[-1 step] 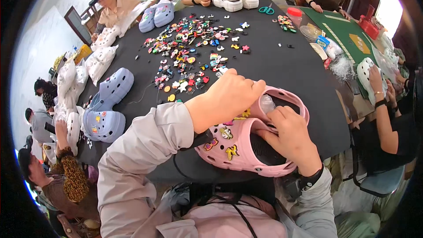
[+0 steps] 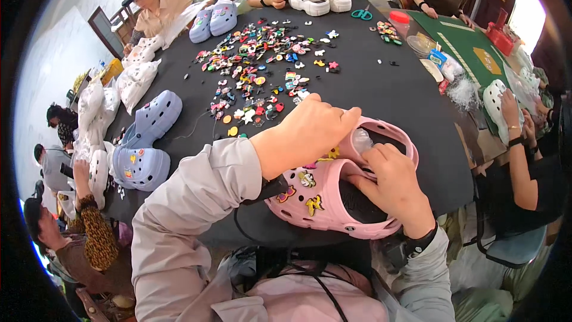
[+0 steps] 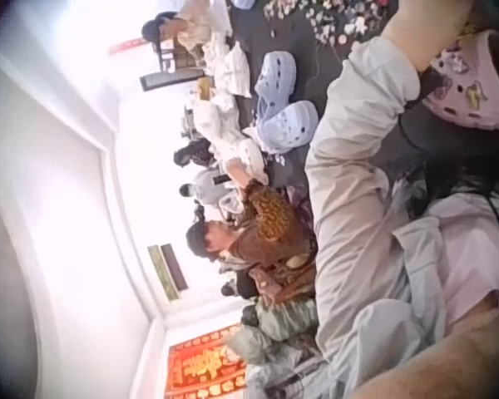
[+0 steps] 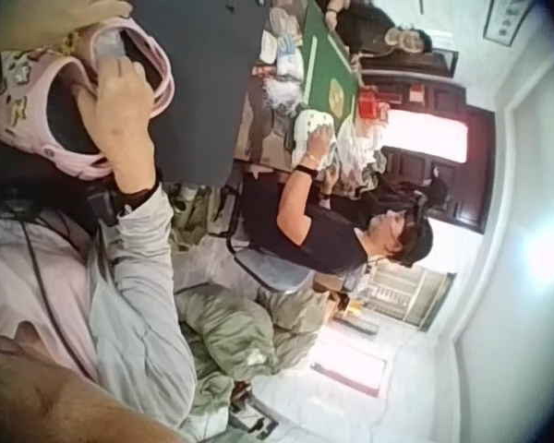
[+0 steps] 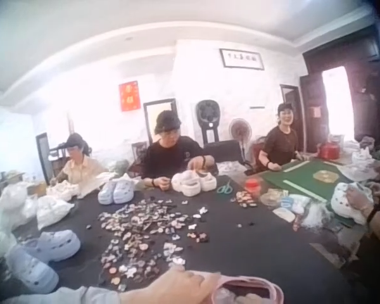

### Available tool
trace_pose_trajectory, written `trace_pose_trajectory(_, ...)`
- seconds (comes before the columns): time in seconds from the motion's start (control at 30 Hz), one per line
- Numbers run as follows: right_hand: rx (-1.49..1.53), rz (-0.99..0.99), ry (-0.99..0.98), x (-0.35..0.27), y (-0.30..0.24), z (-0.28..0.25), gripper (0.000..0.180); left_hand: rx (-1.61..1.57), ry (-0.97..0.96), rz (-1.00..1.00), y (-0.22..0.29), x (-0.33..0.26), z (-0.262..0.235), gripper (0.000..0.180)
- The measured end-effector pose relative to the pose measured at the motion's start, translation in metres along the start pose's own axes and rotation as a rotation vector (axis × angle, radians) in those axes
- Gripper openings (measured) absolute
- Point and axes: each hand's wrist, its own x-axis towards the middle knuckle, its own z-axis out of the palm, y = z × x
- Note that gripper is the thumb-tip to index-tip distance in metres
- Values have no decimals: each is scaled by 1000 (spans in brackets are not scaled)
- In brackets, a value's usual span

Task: Decorating foam clogs with decorative charms and packing them into bags.

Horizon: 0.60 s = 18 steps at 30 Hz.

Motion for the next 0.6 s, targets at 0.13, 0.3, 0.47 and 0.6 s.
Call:
trace_pose_trajectory(0.13,-4,11,-10,-1,0,0,32,-71,-44,-30,2,-12,-9,65)
trace_pose_trajectory(0.3,-7,14,-27,-1,1,-2,32,-210,-22,-89,2,-22,-12,67)
trace_pose_trajectory(0.47,14,6,-18,4,0,0,30,-378,-43,-142,-16,-25,-3,72)
trace_pose_trajectory(0.6,-23,1,-30,3,2,-4,30,-760,-159,-250,-22,-33,-16,63)
